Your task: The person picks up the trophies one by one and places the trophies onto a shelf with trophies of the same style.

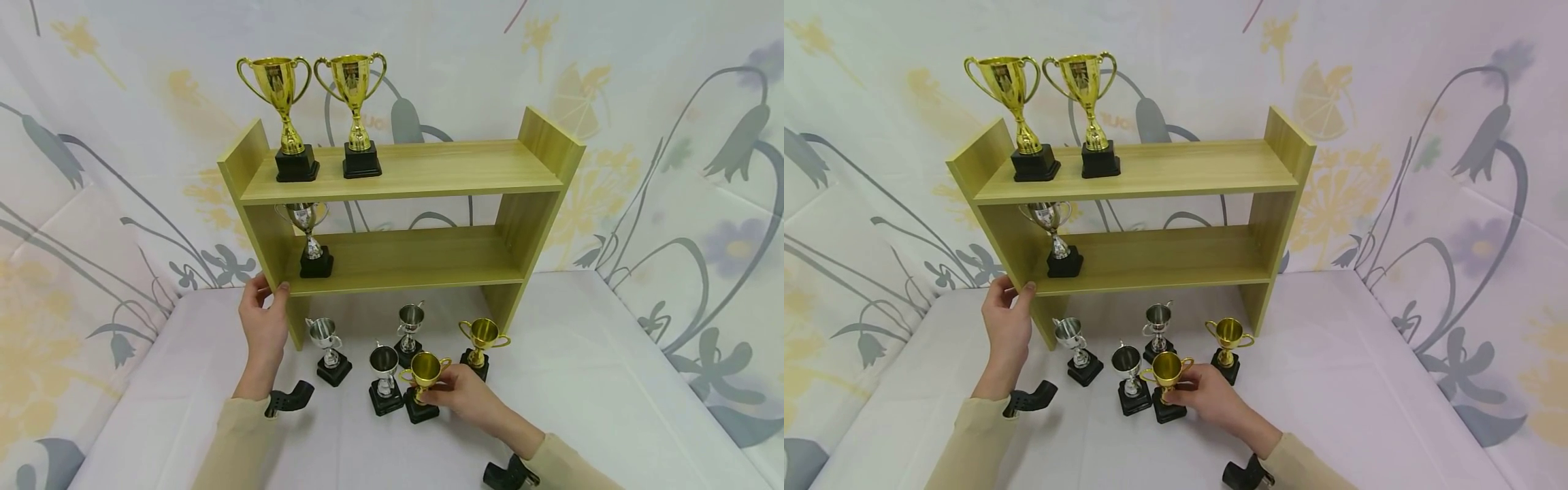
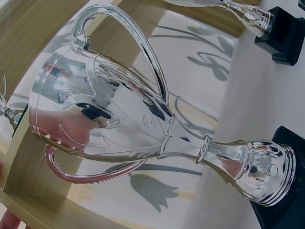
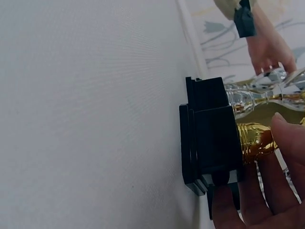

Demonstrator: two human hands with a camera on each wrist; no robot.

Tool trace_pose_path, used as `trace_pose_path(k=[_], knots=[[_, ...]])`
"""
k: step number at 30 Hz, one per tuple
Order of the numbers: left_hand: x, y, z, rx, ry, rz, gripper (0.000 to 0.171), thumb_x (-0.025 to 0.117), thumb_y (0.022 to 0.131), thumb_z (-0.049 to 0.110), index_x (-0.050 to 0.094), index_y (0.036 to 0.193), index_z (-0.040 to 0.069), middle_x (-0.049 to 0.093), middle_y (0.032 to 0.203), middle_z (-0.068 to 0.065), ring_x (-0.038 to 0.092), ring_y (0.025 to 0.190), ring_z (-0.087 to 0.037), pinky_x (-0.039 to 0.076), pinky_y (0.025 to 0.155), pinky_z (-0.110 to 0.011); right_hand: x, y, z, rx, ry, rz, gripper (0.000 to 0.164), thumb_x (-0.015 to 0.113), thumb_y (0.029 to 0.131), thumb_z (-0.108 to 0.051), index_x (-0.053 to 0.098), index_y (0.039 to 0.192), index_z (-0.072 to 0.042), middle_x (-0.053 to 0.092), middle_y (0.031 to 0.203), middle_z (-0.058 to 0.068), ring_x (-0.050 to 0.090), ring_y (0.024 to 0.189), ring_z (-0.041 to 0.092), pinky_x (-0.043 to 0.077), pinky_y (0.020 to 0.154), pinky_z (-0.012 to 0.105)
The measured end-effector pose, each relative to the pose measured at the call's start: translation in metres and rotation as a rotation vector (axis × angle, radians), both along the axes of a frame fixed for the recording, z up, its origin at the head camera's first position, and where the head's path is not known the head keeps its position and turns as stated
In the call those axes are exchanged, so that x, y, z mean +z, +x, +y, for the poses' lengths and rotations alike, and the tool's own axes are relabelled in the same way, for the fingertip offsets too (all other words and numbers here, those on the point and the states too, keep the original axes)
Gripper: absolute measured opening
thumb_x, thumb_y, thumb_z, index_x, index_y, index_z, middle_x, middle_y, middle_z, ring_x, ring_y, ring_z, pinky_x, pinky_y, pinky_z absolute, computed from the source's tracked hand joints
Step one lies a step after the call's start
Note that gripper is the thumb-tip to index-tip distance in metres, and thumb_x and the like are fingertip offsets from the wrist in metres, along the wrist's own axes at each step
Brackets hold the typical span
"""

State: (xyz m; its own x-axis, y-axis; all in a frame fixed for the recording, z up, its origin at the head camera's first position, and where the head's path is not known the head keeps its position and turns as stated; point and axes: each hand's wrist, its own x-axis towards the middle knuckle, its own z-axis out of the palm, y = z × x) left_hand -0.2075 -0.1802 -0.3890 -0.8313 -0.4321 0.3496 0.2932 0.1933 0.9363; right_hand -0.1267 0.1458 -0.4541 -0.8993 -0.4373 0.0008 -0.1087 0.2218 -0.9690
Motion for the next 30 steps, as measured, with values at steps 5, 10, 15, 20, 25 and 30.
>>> trace_pose_path(k=[5,10,15,20,25,30], knots=[[0.0008,0.0008,0.0005,0.013,0.000,-0.020,0.030,0.060,0.098,0.014,0.059,0.124,0.000,0.053,0.105,0.000,0.052,0.108,-0.013,0.046,0.086,-0.026,-0.0023,0.0011,0.0015,-0.001,-0.038,-0.005,0.026,0.074,0.086,-0.003,0.070,0.110,0.006,0.070,0.110,0.015,0.066,0.106,0.028,0.051,0.092,0.031],[0.0026,0.0016,0.0005,0.016,0.004,-0.021,0.029,0.060,0.097,0.014,0.059,0.123,0.000,0.053,0.105,-0.001,0.052,0.107,-0.013,0.046,0.086,-0.026,-0.0033,0.0013,0.0012,0.008,-0.048,0.000,0.026,0.073,0.087,-0.002,0.069,0.111,0.008,0.070,0.110,0.017,0.067,0.104,0.024,0.051,0.091,0.030],[0.0022,0.0017,0.0004,0.005,0.002,-0.020,0.029,0.060,0.098,0.013,0.059,0.124,0.001,0.053,0.106,-0.001,0.052,0.107,-0.013,0.046,0.086,-0.026,-0.0041,0.0014,0.0010,0.002,-0.036,0.005,0.026,0.073,0.087,-0.001,0.069,0.111,0.008,0.071,0.109,0.017,0.068,0.103,0.022,0.052,0.090,0.030],[-0.0004,-0.0002,-0.0007,0.015,-0.011,-0.034,0.030,0.059,0.098,0.014,0.058,0.125,0.001,0.052,0.107,-0.001,0.051,0.107,-0.012,0.046,0.085,-0.026,-0.0040,0.0015,0.0006,0.004,-0.045,0.008,0.027,0.073,0.086,0.000,0.069,0.111,0.009,0.071,0.108,0.018,0.068,0.103,0.025,0.052,0.089,0.030],[0.0003,0.0010,-0.0003,0.012,-0.004,-0.040,0.029,0.060,0.098,0.016,0.058,0.124,0.002,0.052,0.106,0.000,0.051,0.107,-0.012,0.046,0.088,-0.030,-0.0038,0.0023,0.0009,0.006,-0.059,0.017,0.026,0.072,0.086,0.001,0.068,0.111,0.010,0.070,0.108,0.019,0.068,0.101,0.020,0.052,0.089,0.029],[-0.0002,0.0000,-0.0003,0.018,-0.016,-0.044,0.031,0.059,0.098,0.016,0.058,0.125,0.002,0.052,0.107,0.001,0.051,0.109,-0.012,0.046,0.089,-0.032,-0.0033,0.0032,0.0016,0.009,-0.069,0.034,0.026,0.072,0.086,0.001,0.068,0.110,0.011,0.071,0.108,0.021,0.068,0.100,0.016,0.052,0.090,0.029]])
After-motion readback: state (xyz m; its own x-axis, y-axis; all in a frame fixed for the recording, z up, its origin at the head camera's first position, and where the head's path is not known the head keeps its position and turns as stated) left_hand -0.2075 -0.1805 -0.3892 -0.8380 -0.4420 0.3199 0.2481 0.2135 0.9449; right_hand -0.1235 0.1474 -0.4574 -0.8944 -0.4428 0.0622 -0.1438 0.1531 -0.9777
